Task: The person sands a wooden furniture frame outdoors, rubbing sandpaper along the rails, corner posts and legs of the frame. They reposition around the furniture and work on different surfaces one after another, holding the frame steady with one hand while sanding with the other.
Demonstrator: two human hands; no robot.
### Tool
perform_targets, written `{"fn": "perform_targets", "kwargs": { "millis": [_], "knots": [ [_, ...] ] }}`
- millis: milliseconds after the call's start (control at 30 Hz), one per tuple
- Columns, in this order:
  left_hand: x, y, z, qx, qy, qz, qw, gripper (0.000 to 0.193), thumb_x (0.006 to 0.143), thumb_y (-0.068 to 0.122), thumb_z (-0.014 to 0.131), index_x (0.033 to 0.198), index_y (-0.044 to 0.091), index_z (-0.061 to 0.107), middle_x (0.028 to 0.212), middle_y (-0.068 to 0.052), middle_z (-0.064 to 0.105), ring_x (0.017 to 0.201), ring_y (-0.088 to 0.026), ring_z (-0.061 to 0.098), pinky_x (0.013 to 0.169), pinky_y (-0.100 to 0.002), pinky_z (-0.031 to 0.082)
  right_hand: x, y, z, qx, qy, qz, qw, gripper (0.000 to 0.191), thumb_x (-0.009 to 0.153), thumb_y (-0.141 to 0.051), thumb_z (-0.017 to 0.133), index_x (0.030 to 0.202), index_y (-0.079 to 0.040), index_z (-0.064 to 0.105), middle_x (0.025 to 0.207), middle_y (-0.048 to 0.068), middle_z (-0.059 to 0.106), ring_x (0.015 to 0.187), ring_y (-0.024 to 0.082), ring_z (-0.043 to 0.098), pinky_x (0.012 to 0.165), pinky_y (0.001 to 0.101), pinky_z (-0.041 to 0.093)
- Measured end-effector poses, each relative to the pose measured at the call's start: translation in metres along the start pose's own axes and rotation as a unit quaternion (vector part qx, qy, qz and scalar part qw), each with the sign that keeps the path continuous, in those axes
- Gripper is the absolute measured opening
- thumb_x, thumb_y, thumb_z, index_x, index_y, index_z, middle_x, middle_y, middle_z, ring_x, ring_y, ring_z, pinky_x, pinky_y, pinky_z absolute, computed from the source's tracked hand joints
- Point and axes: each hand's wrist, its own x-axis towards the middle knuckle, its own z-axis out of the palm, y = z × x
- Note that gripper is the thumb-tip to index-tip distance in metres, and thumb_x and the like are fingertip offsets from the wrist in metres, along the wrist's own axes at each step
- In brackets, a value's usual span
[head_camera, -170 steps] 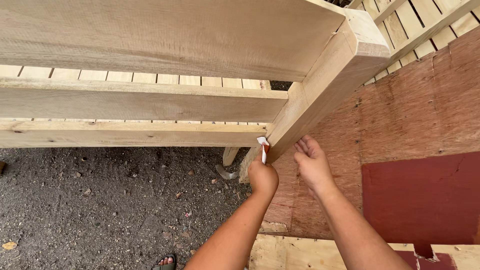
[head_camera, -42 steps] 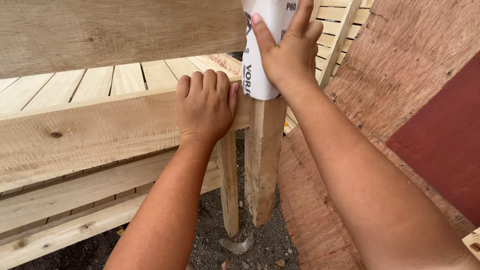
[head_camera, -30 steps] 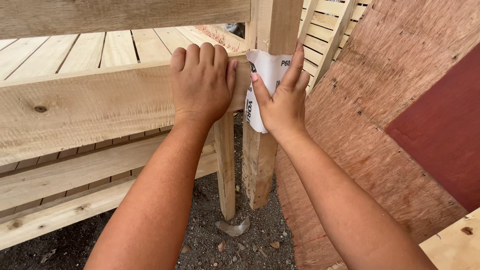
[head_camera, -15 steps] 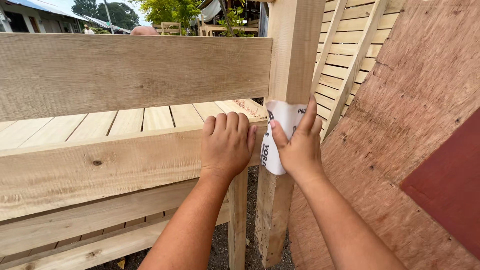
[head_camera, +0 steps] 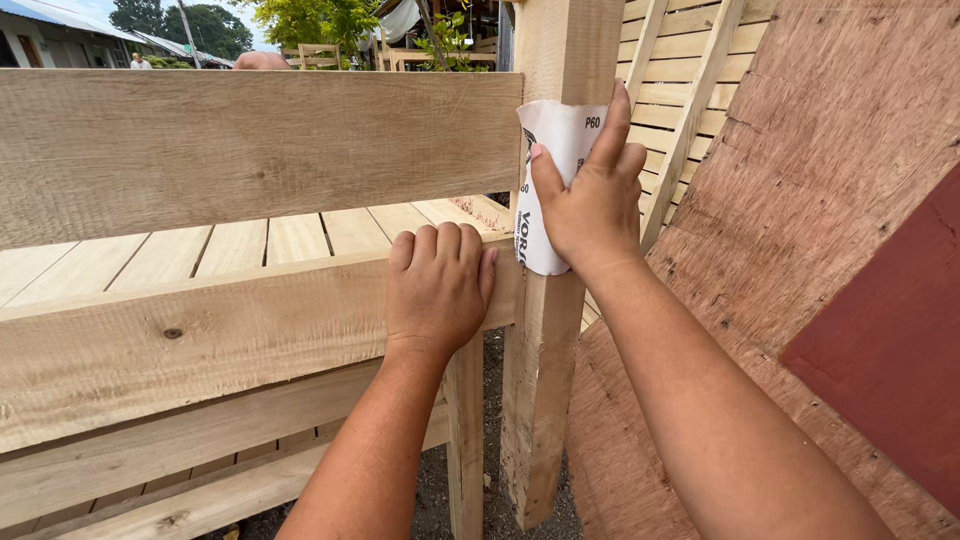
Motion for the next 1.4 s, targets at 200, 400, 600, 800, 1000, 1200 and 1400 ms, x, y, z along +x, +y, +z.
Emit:
{"fn": "perform_targets", "kwargs": {
  "millis": [200,400,600,800,1000,1200,1400],
  "knots": [
    [0.001,-0.002,-0.002,-0.017,-0.004,0.006,1.000,0.030,0.104,0.038,0.054,0.092,0.012,0.060,0.087,-0.005,0.055,0.086,-0.024,0.054,0.089,-0.040,0.042,-0.108,0.059,0.030,-0.020,-0.001,-0.060,0.998,0.100,0.097,-0.047,0.066,0.161,-0.010,-0.002,0.139,0.032,0.033,0.122,0.047,0.052,0.104,0.0560,0.045],
    [-0.001,-0.001,-0.002,-0.005,0.016,0.007,1.000,0.030,0.104,0.039,0.054,0.094,0.012,0.060,0.088,-0.005,0.055,0.087,-0.024,0.053,0.090,-0.040,0.041,-0.047,0.042,0.003,-0.013,-0.014,0.001,1.000,0.084,0.098,-0.067,0.044,0.165,-0.028,0.010,0.133,0.017,0.040,0.113,0.034,0.061,0.095,0.0463,0.055],
    [-0.001,0.000,0.001,0.007,0.018,0.001,1.000,0.030,0.102,0.040,0.055,0.093,0.012,0.060,0.088,-0.005,0.055,0.088,-0.024,0.053,0.092,-0.041,0.041,-0.071,0.063,0.000,-0.111,-0.051,-0.022,0.992,0.084,0.099,-0.070,0.045,0.162,-0.024,0.016,0.122,0.018,0.043,0.107,0.033,0.058,0.091,0.0473,0.054],
    [-0.001,0.001,0.001,0.011,0.014,0.003,1.000,0.030,0.103,0.040,0.055,0.094,0.012,0.060,0.089,-0.005,0.055,0.089,-0.024,0.054,0.093,-0.041,0.041,-0.083,0.085,0.020,-0.075,0.013,-0.047,0.996,0.087,0.095,-0.073,0.051,0.160,-0.022,0.026,0.120,0.018,0.045,0.107,0.035,0.059,0.090,0.0490,0.054],
    [-0.002,0.001,0.004,0.024,0.011,0.003,1.000,0.032,0.105,0.041,0.053,0.097,0.012,0.062,0.089,-0.004,0.056,0.087,-0.023,0.053,0.093,-0.042,0.042,-0.056,0.075,0.022,-0.072,0.018,-0.023,0.997,0.090,0.093,-0.077,0.049,0.159,-0.023,0.021,0.124,0.017,0.044,0.109,0.033,0.060,0.086,0.0468,0.056],
    [-0.003,-0.001,0.004,0.024,0.016,0.008,1.000,0.031,0.105,0.041,0.053,0.097,0.012,0.061,0.090,-0.005,0.056,0.088,-0.023,0.054,0.093,-0.042,0.043,-0.081,0.066,0.023,-0.034,0.009,0.008,0.999,0.086,0.093,-0.076,0.047,0.160,-0.027,0.022,0.128,0.017,0.045,0.112,0.034,0.061,0.090,0.0473,0.055],
    [-0.003,0.000,0.005,0.016,0.023,0.005,1.000,0.031,0.103,0.041,0.054,0.097,0.011,0.061,0.090,-0.005,0.055,0.088,-0.024,0.053,0.094,-0.042,0.042,-0.048,0.032,0.010,-0.031,0.051,-0.006,0.998,0.087,0.094,-0.075,0.054,0.159,-0.027,0.023,0.134,0.019,0.044,0.116,0.037,0.062,0.092,0.0501,0.055]
  ]
}}
